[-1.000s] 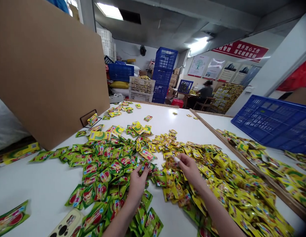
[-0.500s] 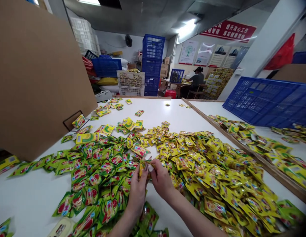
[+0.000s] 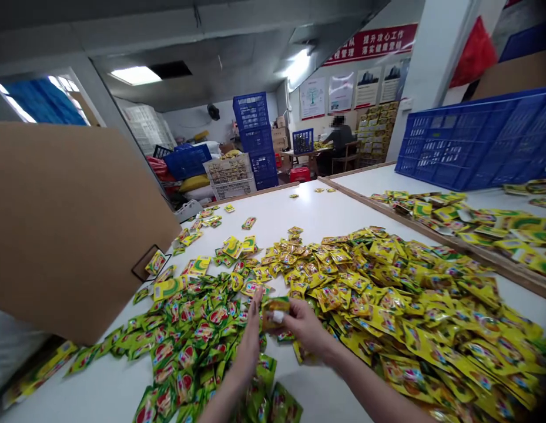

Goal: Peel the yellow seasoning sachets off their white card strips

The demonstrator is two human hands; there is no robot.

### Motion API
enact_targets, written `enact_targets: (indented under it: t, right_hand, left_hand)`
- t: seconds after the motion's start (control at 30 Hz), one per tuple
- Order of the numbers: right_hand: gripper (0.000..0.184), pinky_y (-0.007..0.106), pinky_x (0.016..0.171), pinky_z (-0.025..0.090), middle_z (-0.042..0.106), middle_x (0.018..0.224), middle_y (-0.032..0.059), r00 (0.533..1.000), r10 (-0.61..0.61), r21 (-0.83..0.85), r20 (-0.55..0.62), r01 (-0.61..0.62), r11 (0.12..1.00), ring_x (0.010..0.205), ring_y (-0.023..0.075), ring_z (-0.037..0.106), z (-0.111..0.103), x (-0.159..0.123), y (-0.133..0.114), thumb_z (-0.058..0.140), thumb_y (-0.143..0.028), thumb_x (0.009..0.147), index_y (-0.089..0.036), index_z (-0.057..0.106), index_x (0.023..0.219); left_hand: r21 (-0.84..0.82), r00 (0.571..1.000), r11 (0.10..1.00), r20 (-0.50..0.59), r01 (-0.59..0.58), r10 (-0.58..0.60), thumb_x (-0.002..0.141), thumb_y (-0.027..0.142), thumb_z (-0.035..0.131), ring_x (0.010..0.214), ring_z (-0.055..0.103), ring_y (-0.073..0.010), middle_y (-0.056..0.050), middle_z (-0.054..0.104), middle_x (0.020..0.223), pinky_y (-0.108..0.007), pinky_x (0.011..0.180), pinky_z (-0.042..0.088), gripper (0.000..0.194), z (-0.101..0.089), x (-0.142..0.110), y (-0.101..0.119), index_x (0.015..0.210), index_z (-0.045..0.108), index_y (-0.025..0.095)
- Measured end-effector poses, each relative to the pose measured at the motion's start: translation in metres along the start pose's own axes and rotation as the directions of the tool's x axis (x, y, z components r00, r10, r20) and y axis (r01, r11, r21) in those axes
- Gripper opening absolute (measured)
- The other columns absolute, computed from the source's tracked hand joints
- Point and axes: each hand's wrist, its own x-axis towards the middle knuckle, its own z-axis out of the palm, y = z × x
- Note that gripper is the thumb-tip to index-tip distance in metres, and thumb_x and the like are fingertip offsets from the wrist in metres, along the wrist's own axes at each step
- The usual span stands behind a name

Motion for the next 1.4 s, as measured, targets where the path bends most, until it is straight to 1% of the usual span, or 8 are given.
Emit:
enact_targets:
  t: [0.1,0.23,0.4,0.63,0.8,0.93,1.17,1.4]
  right_hand:
    - [0.033,0.028,0.053,0.055,0.067,0.069,0.0011,0.990,-0.039,0.033,-0.136,0.043,0.999,0.054,0.0157,0.065,-0.023,0.007,-0.012,0.066,-0.044,0.069,-0.016,0.060,0.085]
    - [0.032,0.029,0.052,0.056,0.068,0.070,0.0020,0.960,-0.058,0.064,-0.274,0.078,0.995,0.055,0.0184,0.067,-0.045,0.015,-0.016,0.066,-0.043,0.069,-0.016,0.056,0.083]
    - [0.028,0.027,0.045,0.055,0.068,0.071,0.0013,0.937,-0.047,0.075,-0.345,0.077,0.994,0.048,0.0165,0.065,-0.052,0.020,-0.012,0.066,-0.037,0.068,-0.018,0.053,0.083]
    - [0.023,0.016,0.025,0.030,0.050,0.042,-0.0091,0.951,-0.070,0.039,-0.301,0.086,0.996,0.027,0.0071,0.044,-0.052,0.020,-0.015,0.068,-0.033,0.065,-0.017,0.051,0.069]
    - [0.030,0.015,0.030,0.029,0.058,0.061,-0.0049,0.989,-0.059,0.088,-0.137,0.071,0.994,0.033,0.0025,0.040,-0.036,0.005,-0.033,0.068,-0.041,0.066,-0.016,0.055,0.076]
    - [0.030,0.016,0.034,0.033,0.057,0.064,-0.0048,0.996,-0.065,0.075,-0.063,0.069,0.995,0.037,0.0028,0.039,-0.018,-0.009,-0.040,0.068,-0.041,0.068,-0.018,0.055,0.081]
    - [0.004,0.024,0.064,0.042,0.051,0.078,0.0006,0.931,-0.345,-0.476,0.121,0.360,0.803,0.073,0.0131,0.049,-0.005,-0.015,-0.033,0.056,-0.014,0.077,-0.017,0.059,0.076]
    - [0.021,0.024,0.069,0.036,0.050,0.082,0.0011,0.891,-0.108,-0.693,0.441,0.414,0.590,0.077,0.0136,0.048,-0.018,-0.024,-0.048,0.046,0.000,0.072,-0.018,0.057,0.075]
  left_hand:
    - [0.514,0.973,0.838,0.215,-0.183,0.080,0.091,0.025,0.023,0.128,0.034,-0.0180,-0.007,0.043,0.136,-0.036,0.105,0.030,0.042,-0.030,0.047,0.016,0.129,0.039,0.021]
    - [0.697,0.925,0.685,0.369,-0.212,-0.089,0.079,0.019,0.057,0.117,0.046,-0.0242,-0.009,0.055,0.122,-0.044,0.101,0.033,0.033,-0.046,0.105,0.023,0.112,0.055,0.018]
    - [0.822,0.915,0.541,0.342,-0.180,-0.214,0.082,0.030,0.057,0.111,0.048,-0.0251,-0.007,0.054,0.118,-0.051,0.095,0.035,0.026,-0.030,0.130,0.021,0.103,0.057,0.015]
    - [0.621,0.965,0.772,0.261,-0.136,-0.040,0.076,0.027,0.055,0.097,0.054,-0.0230,-0.009,0.059,0.106,-0.039,0.086,0.042,0.026,-0.029,0.071,0.033,0.100,0.052,0.016]
    - [0.166,0.976,0.986,0.214,-0.003,-0.033,0.084,0.040,0.035,0.088,0.062,-0.0223,-0.009,0.065,0.095,-0.034,0.077,0.047,0.036,-0.011,-0.001,0.031,0.105,0.051,0.016]
    - [-0.325,0.918,0.893,0.347,0.311,-0.194,0.067,0.034,0.064,0.053,0.059,-0.0177,-0.003,0.063,0.057,-0.029,0.058,0.048,0.029,0.012,-0.027,0.038,0.084,0.059,0.012]
    - [-0.293,0.877,0.868,0.397,0.401,-0.271,0.059,0.028,0.073,0.054,0.058,-0.0144,0.000,0.064,0.062,-0.026,0.058,0.047,0.031,0.010,-0.032,0.047,0.084,0.060,0.014]
    - [-0.104,0.876,0.944,0.417,0.311,-0.243,0.060,0.024,0.069,0.053,0.052,-0.0117,0.003,0.057,0.062,-0.025,0.054,0.044,0.026,0.007,-0.026,0.035,0.081,0.056,0.015]
